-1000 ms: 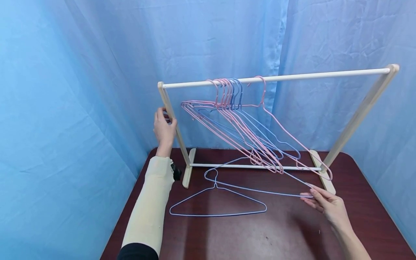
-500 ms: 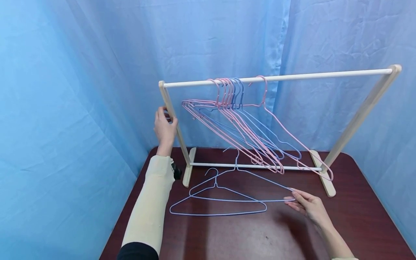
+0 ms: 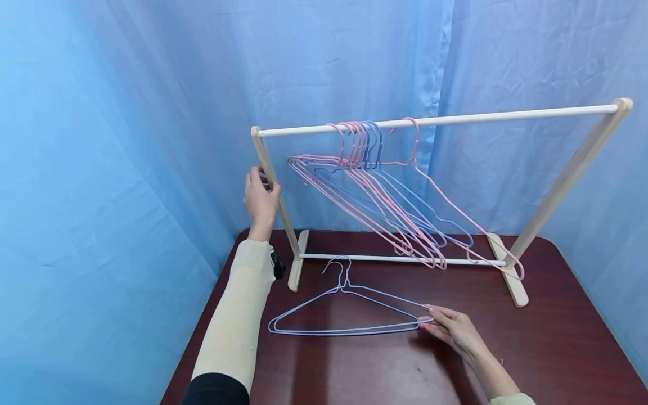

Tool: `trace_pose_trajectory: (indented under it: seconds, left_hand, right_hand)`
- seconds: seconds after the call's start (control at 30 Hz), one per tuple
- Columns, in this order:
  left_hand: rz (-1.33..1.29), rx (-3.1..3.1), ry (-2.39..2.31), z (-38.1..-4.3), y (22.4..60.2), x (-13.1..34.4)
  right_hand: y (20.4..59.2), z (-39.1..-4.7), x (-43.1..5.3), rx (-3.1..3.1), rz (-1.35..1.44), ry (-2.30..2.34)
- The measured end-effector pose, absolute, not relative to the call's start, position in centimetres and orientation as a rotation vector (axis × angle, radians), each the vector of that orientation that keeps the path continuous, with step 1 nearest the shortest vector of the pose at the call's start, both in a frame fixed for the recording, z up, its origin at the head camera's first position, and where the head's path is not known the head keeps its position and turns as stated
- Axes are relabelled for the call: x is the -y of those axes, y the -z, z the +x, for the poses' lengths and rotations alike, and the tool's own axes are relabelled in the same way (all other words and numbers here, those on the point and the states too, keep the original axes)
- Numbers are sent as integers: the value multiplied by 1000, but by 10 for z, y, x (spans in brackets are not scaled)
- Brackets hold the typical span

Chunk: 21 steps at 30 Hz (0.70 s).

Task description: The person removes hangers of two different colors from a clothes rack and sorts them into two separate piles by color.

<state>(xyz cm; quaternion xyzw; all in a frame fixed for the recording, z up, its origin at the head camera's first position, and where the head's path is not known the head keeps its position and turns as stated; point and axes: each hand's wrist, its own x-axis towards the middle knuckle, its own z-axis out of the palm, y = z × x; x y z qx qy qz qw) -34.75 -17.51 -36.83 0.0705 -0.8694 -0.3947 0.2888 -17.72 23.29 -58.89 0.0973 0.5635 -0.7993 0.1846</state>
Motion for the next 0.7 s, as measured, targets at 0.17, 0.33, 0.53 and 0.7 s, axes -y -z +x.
trace_pose_trajectory:
  seconds: [0.17, 0.33, 0.53, 0.7]
  left_hand:
    - [190, 2326, 1041, -347, 369, 176]
    - [182, 2329, 1032, -349, 368, 175]
    - [171, 2316, 1048, -349, 367, 176]
    - [173, 2318, 1061, -349, 368, 177]
  right_hand:
    - [600, -178, -219, -1535, 240, 2255]
    - [605, -182, -212, -1585, 257, 2240]
    - [604, -185, -205, -1815, 286, 2115]
    - [598, -180, -202, -2151, 286, 1879]
